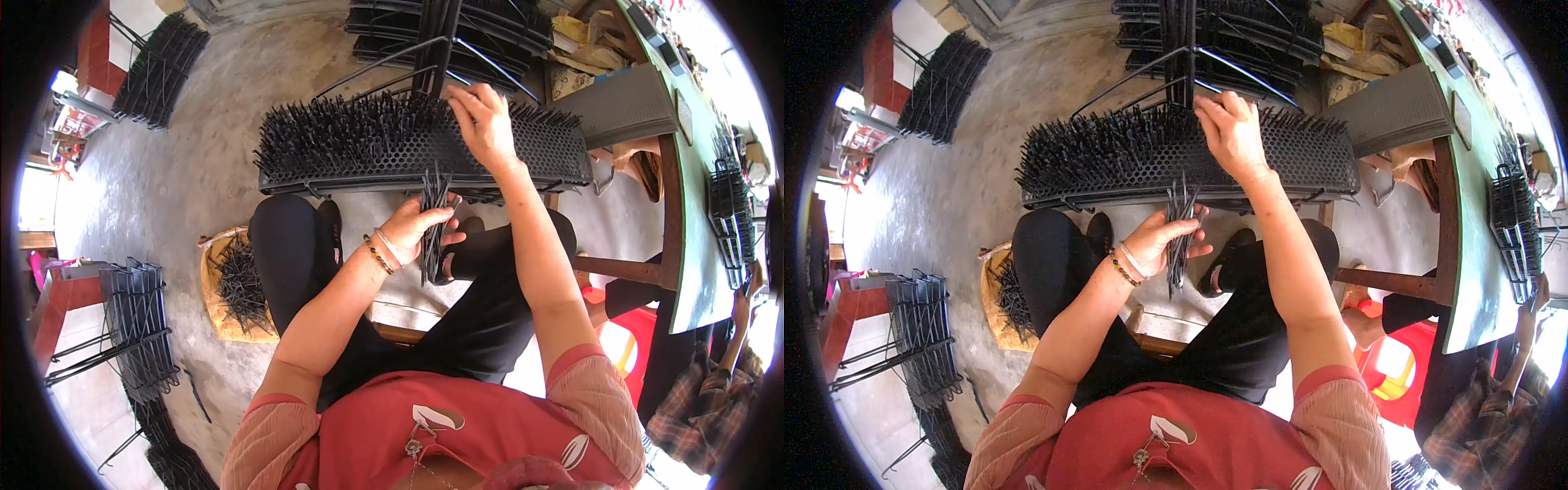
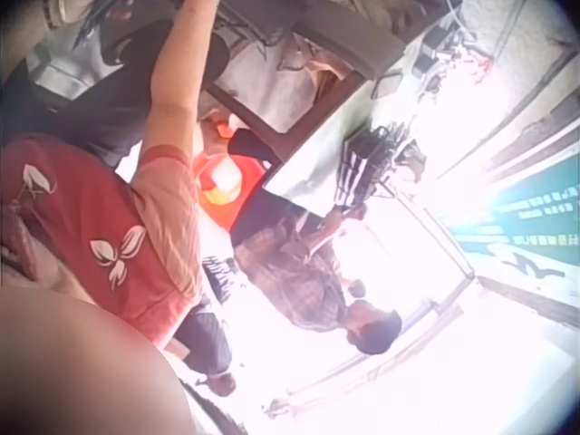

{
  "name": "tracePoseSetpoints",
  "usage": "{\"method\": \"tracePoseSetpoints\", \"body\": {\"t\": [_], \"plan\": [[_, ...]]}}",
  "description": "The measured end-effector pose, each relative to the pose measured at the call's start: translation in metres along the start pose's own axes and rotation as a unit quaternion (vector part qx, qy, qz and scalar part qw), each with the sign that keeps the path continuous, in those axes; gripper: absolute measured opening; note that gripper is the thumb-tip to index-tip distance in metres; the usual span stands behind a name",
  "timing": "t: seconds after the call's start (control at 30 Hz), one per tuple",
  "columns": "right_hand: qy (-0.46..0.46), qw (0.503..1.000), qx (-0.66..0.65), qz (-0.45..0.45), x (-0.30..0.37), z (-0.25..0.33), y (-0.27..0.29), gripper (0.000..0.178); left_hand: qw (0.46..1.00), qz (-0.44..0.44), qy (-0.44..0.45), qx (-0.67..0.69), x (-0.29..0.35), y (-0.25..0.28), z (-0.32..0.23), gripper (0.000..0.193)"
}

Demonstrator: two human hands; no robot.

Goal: Assembling industrial brushes by inserting bundles of bristles into a plastic or metal frame.

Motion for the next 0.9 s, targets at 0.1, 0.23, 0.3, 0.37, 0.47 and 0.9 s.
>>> {"method": "tracePoseSetpoints", "body": {"t": [0.1, 0.23, 0.3, 0.37, 0.47, 0.9], "plan": [[-0.158, 0.975, -0.157, 0.021, 0.007, -0.010, 0.006, 0.019, 1.000, 0.022, -0.021, 0.008, 0.001, -0.004, -0.008, 0.027], [-0.352, 0.825, -0.320, 0.306, 0.033, 0.009, 0.012, 0.039, 0.996, 0.005, -0.081, 0.025, 0.007, -0.008, -0.026, 0.030], [-0.370, 0.787, -0.393, 0.300, 0.043, 0.023, 0.006, 0.039, 0.996, 0.005, -0.092, 0.011, 0.011, -0.008, -0.027, 0.030], [-0.425, 0.747, -0.419, 0.295, 0.048, 0.027, 0.005, 0.033, 0.995, 0.014, -0.092, -0.026, 0.013, -0.012, -0.027, 0.032], [-0.466, 0.705, -0.454, 0.284, 0.056, 0.019, 0.003, 0.027, 0.998, 0.016, -0.047, -0.047, 0.014, -0.012, -0.020, 0.033], [-0.340, 0.883, -0.323, -0.017, 0.012, -0.020, 0.030, 0.018, 0.998, -0.038, -0.016, -0.045, 0.002, 0.000, -0.005, 0.030]]}}
Point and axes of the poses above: each hand's wrist, its own x-axis away from the middle knuckle, its own y-axis out of the back of the hand, z = x × y, the point moved 5 cm from there along -x, towards the middle knuckle, and after that the axes turned 6 degrees about -z, right-handed, at the moved point
